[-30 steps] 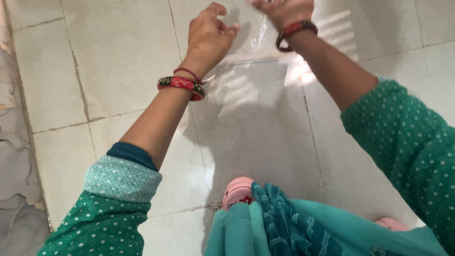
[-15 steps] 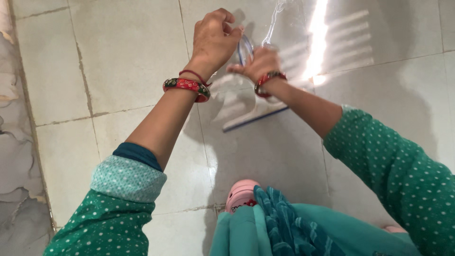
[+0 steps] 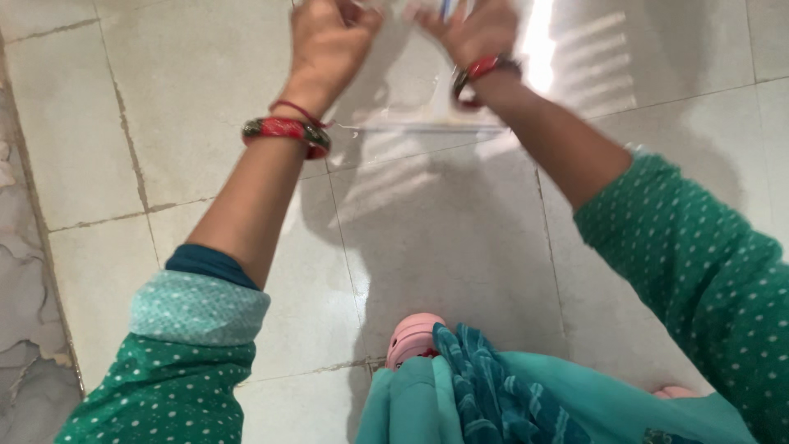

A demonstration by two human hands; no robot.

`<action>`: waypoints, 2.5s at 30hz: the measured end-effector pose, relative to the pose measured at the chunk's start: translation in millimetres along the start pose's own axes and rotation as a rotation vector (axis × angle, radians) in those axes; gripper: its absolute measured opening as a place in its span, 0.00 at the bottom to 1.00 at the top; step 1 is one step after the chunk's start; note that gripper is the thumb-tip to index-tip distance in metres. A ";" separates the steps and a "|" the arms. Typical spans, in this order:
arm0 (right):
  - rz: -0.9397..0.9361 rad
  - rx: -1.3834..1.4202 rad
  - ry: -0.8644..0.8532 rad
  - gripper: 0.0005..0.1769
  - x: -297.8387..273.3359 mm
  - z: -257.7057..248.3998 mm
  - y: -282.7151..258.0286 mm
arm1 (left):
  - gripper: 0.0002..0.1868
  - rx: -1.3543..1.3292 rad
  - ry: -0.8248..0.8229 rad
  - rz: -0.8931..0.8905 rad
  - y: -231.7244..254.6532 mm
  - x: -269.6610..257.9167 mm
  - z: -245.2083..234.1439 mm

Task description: The person uses a squeegee to move water across a tiled floor toward a drain, then moves a red bucket containing cleaning supplies and uses the squeegee to clean around the corner of a wall.

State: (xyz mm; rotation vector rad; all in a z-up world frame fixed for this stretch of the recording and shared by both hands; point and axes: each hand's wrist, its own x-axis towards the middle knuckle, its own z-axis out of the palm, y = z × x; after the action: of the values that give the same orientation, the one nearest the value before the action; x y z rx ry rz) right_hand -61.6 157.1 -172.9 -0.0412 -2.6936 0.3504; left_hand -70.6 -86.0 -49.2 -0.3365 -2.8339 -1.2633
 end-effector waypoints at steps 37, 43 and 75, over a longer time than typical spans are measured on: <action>0.028 0.186 -0.677 0.35 -76.9 -144.7 45.0 | 0.19 -0.035 -0.263 -0.158 54.5 -37.4 43.3; 0.082 0.194 -0.934 0.38 -131.6 -172.4 89.6 | 0.20 0.007 -0.402 -0.052 75.0 -49.4 77.3; 0.094 -0.348 -0.482 0.13 -58.1 -274.1 170.6 | 0.20 -0.020 -0.541 0.097 127.5 -57.0 119.9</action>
State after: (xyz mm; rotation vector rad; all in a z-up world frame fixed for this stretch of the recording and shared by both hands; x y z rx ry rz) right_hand 100.2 382.7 1.8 -0.2104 -3.2075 -0.1044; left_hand 19.3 74.4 -42.4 -0.9350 -3.1732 -1.3505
